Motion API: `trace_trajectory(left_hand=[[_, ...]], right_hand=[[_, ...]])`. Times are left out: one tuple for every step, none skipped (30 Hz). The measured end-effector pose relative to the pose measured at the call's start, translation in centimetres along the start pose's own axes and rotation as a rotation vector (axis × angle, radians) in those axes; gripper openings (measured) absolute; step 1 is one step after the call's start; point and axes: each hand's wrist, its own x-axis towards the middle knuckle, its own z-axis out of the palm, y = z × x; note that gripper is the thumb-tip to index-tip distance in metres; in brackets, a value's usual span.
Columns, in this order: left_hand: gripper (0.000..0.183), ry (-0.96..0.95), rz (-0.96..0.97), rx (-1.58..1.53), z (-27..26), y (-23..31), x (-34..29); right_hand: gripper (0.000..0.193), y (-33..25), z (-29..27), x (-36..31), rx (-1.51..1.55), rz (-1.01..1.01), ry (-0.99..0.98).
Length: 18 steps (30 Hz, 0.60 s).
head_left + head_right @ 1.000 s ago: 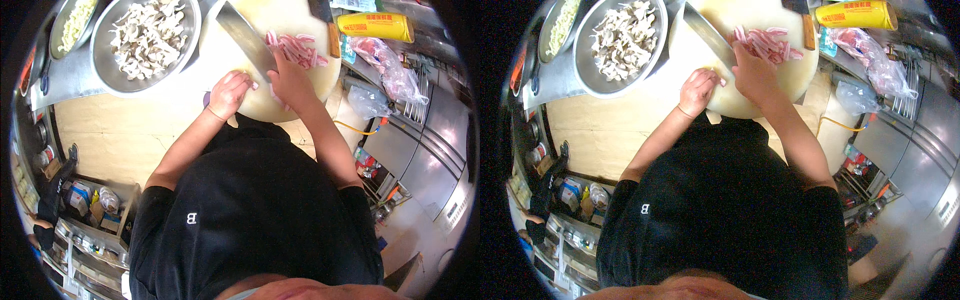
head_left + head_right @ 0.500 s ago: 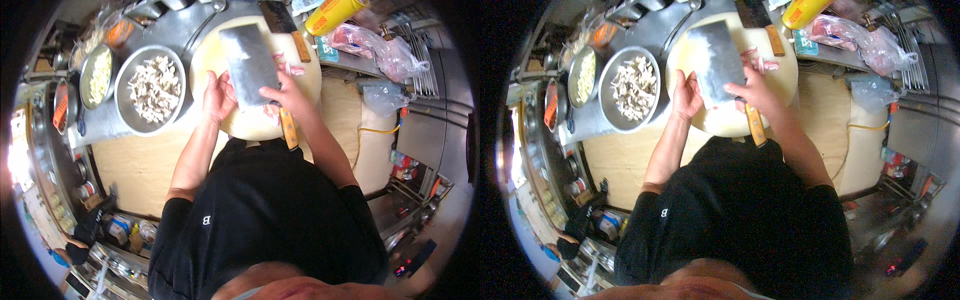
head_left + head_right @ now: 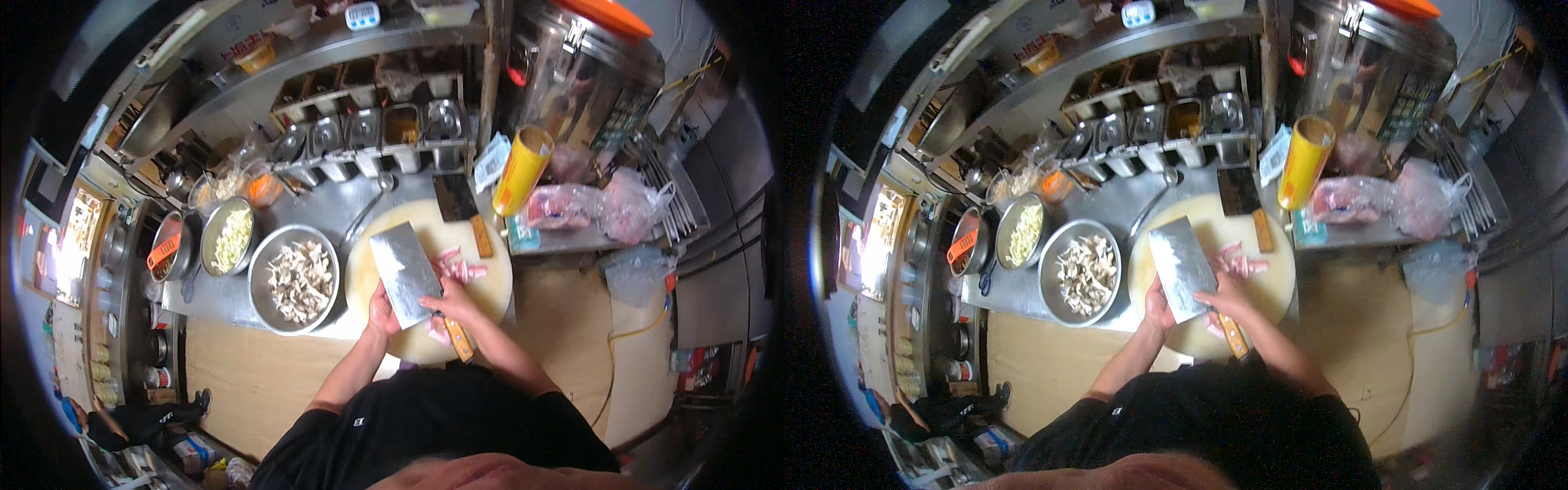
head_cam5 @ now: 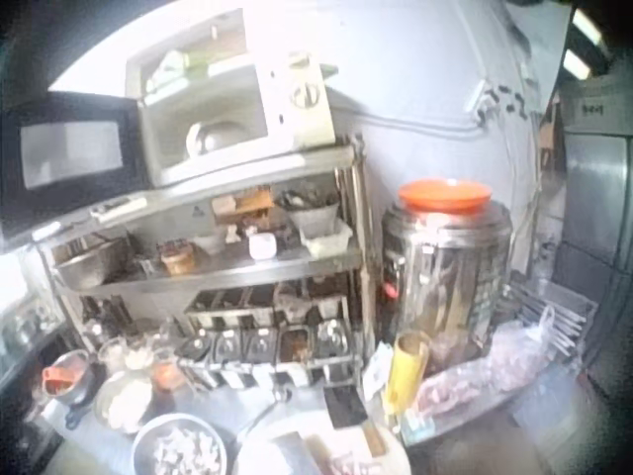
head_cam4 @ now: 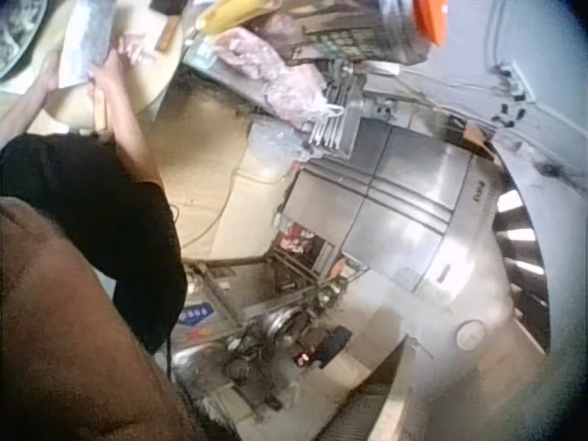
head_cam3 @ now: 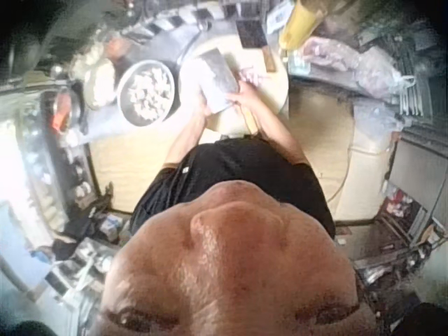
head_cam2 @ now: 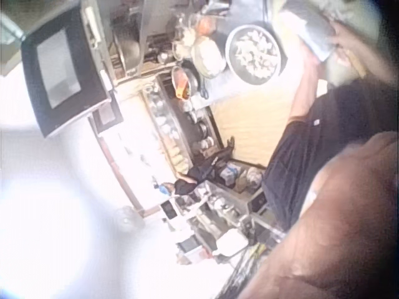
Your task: The person slices a piece of raw meat into thin strips on a cutting board using a cleaver. The person then gathers the sliced meat and places it into a metal bowl.
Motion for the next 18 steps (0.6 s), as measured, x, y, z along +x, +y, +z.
trace_trajectory(left_hand=[[0.063, 0.008, 0.009, -0.029, -0.5, 0.1, -0.1], [0.061, -0.057, -0.007, -0.094, -1.0, 0.1, -0.2], [0.061, 0.094, 0.046, -0.014, -1.3, 0.0, -0.4], [0.060, 0.171, 0.077, 0.028, -1.5, -0.1, -0.7], [0.060, 0.215, 0.095, 0.034, -1.6, -0.2, -1.0], [0.059, 0.180, 0.082, 0.044, -1.5, -0.1, -1.3], [0.059, 0.113, 0.056, 0.019, -1.3, -0.1, -1.9], [0.059, 0.034, 0.032, 0.007, -1.1, 0.1, -2.3], [0.058, 0.220, 0.096, 0.010, -0.8, 0.2, -2.3], [0.057, 0.246, 0.127, 0.099, -0.4, 0.5, -2.3], [0.056, 0.277, 0.155, 0.192, 0.1, 1.0, -2.1], [0.055, 0.389, 0.199, 0.300, 0.5, 1.3, -1.9], [0.055, 0.441, 0.193, 0.460, 0.8, 1.5, -1.5], [0.059, 0.500, 0.201, 0.660, 1.1, 1.3, -1.1], [0.058, 0.513, 0.186, 0.815, 1.5, 1.3, -0.9], [0.058, 0.562, 0.177, 0.983, 1.7, 1.3, -0.6], [0.057, 0.529, 0.204, 1.005, 1.9, 1.1, -0.4], [0.056, 0.537, 0.239, 1.038, 1.9, 0.9, -0.3]], right_hand=[[0.055, 0.6, -0.2, 0.2, -0.016, -0.045, 0.009], [0.054, 1.0, -0.5, 0.5, -0.037, -0.057, 0.036], [0.050, 1.3, -0.7, 0.9, -0.059, -0.119, 0.050], [0.050, 1.5, -1.2, 1.3, -0.100, -0.099, 0.075], [0.049, 1.6, -1.8, 1.7, -0.141, -0.069, 0.098], [0.049, 1.5, -2.4, 1.9, -0.180, -0.021, 0.109], [0.069, 1.2, -3.1, 2.2, -0.093, 0.029, 0.146], [0.068, 0.9, -3.8, 2.2, -0.047, -0.064, 0.212], [0.067, 0.3, -4.7, 2.3, -0.140, -0.097, 0.265], [0.060, -0.2, -5.4, 1.8, -0.174, -0.049, 0.303], [0.054, -0.8, -6.0, 1.3, -0.101, -0.088, 0.296], [0.048, -1.5, -6.7, 0.5, -0.011, -0.069, 0.237], [0.046, -2.0, -6.9, -0.3, -0.020, -0.082, 0.269], [0.043, -2.6, -7.1, -1.1, -0.002, -0.131, 0.278], [0.046, -3.2, -7.5, -2.1, -0.065, -0.085, 0.269], [0.047, -3.8, -7.5, -2.9, -0.192, -0.060, 0.313], [0.049, -4.3, -7.7, -3.8, -0.294, -0.080, 0.342], [0.050, -4.8, -7.8, -4.7, -0.384, -0.061, 0.367]])
